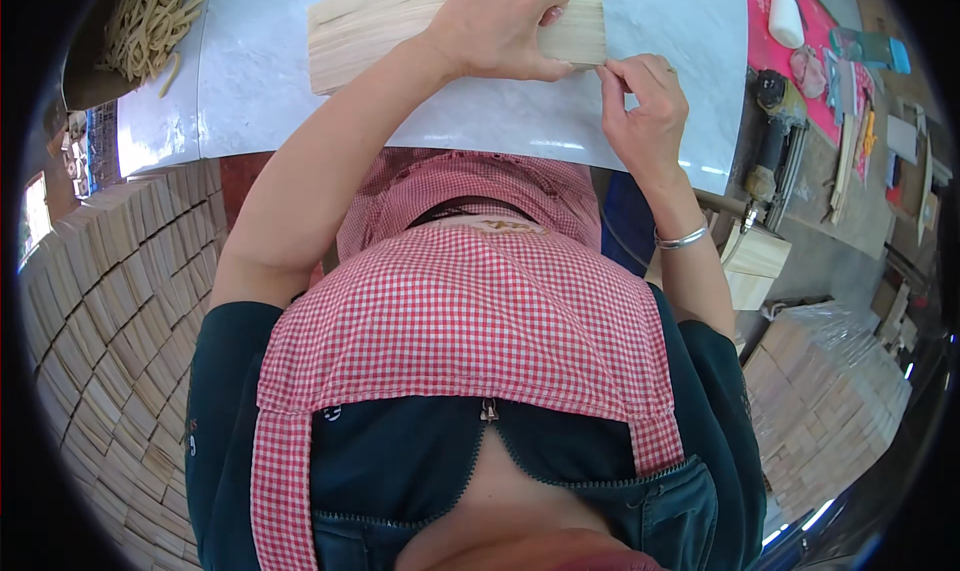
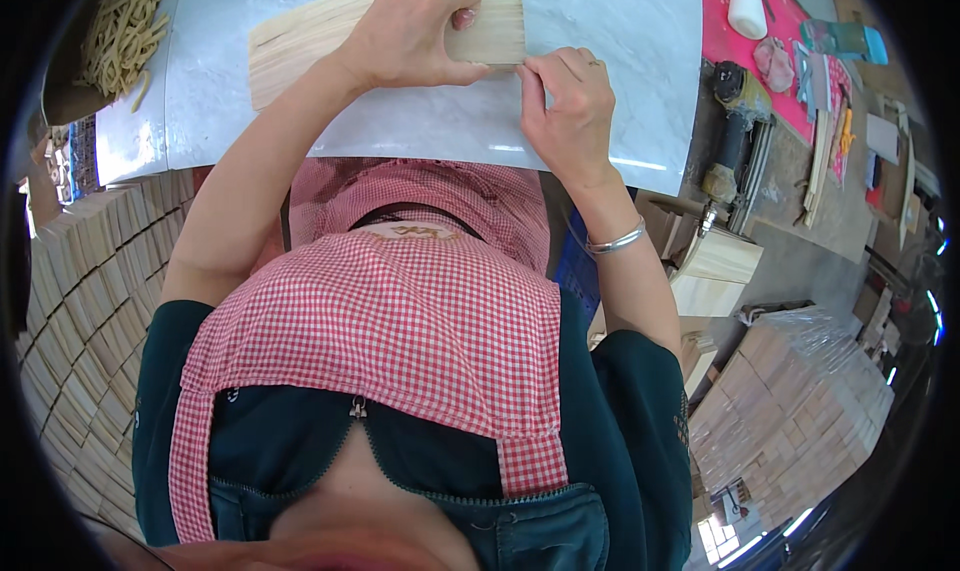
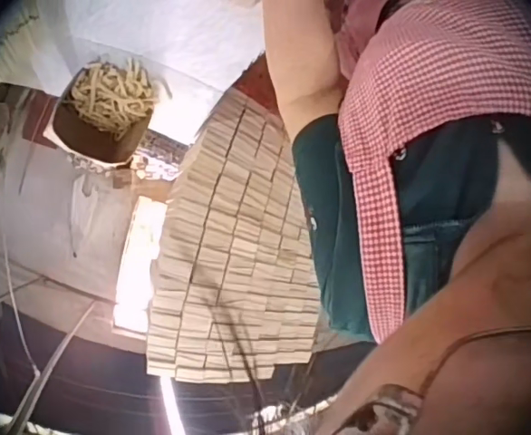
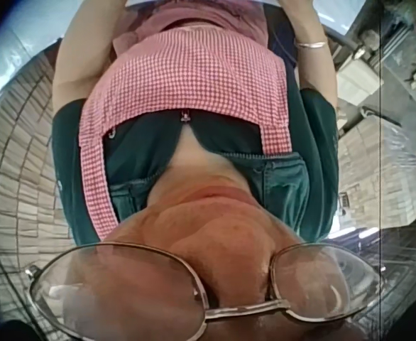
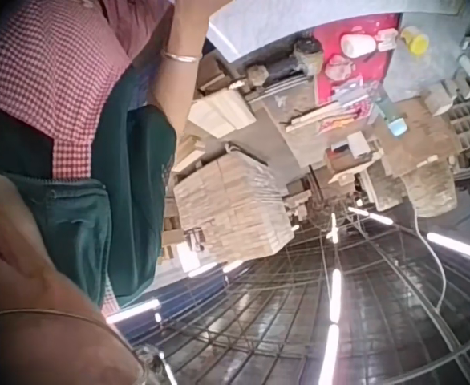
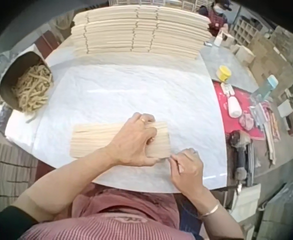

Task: Assembling wooden boxes by applying glue to joints and securing them with a pneumatic stapler.

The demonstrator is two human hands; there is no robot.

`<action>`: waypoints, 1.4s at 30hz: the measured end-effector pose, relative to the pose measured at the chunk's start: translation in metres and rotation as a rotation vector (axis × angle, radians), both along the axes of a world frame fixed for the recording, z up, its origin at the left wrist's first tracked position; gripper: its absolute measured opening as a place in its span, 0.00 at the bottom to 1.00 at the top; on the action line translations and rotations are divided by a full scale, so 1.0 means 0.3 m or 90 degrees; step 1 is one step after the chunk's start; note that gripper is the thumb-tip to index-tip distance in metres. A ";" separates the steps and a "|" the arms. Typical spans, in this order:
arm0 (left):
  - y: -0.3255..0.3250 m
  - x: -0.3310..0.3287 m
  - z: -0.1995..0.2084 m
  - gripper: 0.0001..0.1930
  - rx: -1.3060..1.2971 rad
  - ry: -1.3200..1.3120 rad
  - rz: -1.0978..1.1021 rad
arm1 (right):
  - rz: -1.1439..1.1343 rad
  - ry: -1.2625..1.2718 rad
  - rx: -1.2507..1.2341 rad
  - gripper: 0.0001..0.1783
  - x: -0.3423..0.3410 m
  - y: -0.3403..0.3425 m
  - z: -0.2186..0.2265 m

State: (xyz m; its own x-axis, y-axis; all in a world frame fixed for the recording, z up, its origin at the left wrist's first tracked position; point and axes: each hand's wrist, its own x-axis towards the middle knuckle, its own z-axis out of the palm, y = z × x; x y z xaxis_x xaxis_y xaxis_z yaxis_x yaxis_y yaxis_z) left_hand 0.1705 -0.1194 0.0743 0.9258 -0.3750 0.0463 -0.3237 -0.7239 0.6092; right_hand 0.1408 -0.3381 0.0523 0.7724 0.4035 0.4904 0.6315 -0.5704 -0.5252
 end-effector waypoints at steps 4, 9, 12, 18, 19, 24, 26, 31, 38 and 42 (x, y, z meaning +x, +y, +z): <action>0.007 0.006 0.014 0.21 0.010 0.139 -0.006 | 0.025 0.030 0.012 0.05 0.010 -0.019 0.015; 0.018 0.000 0.019 0.21 0.009 0.169 0.003 | -0.319 -0.065 -0.265 0.06 0.114 -0.502 -0.006; 0.014 -0.002 0.026 0.22 -0.002 0.182 -0.005 | -0.456 -0.094 -0.366 0.15 0.127 -0.757 -0.060; 0.015 -0.009 0.038 0.25 0.024 0.129 -0.042 | -0.417 -0.017 -0.456 0.20 0.185 -0.861 -0.081; 0.016 -0.011 0.035 0.26 0.018 0.128 -0.048 | -0.450 0.101 -0.427 0.20 0.201 -0.848 -0.038; 0.023 -0.011 0.000 0.28 -0.018 0.113 -0.069 | -0.522 0.451 -0.303 0.21 0.207 -0.661 0.247; 0.027 -0.009 -0.026 0.29 -0.037 0.096 -0.064 | -0.476 0.459 -0.256 0.20 0.122 -0.536 0.352; 0.029 -0.003 -0.030 0.28 -0.059 0.064 -0.083 | -0.303 0.469 -0.177 0.17 -0.073 -0.245 0.474; 0.030 -0.004 -0.025 0.27 -0.081 0.021 -0.097 | -0.202 0.513 -0.146 0.14 -0.133 -0.079 0.510; 0.031 0.008 -0.059 0.25 -0.090 -0.008 -0.113 | -0.235 0.509 -0.114 0.13 -0.125 -0.051 0.512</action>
State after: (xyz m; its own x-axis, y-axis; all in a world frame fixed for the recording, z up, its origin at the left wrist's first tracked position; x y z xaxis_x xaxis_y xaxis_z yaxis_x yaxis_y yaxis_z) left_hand 0.1729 -0.1101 0.0567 0.8451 -0.5209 0.1203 -0.4462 -0.5632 0.6955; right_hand 0.1034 -0.3533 0.2059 0.9518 0.0815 -0.2957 -0.1235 -0.7806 -0.6127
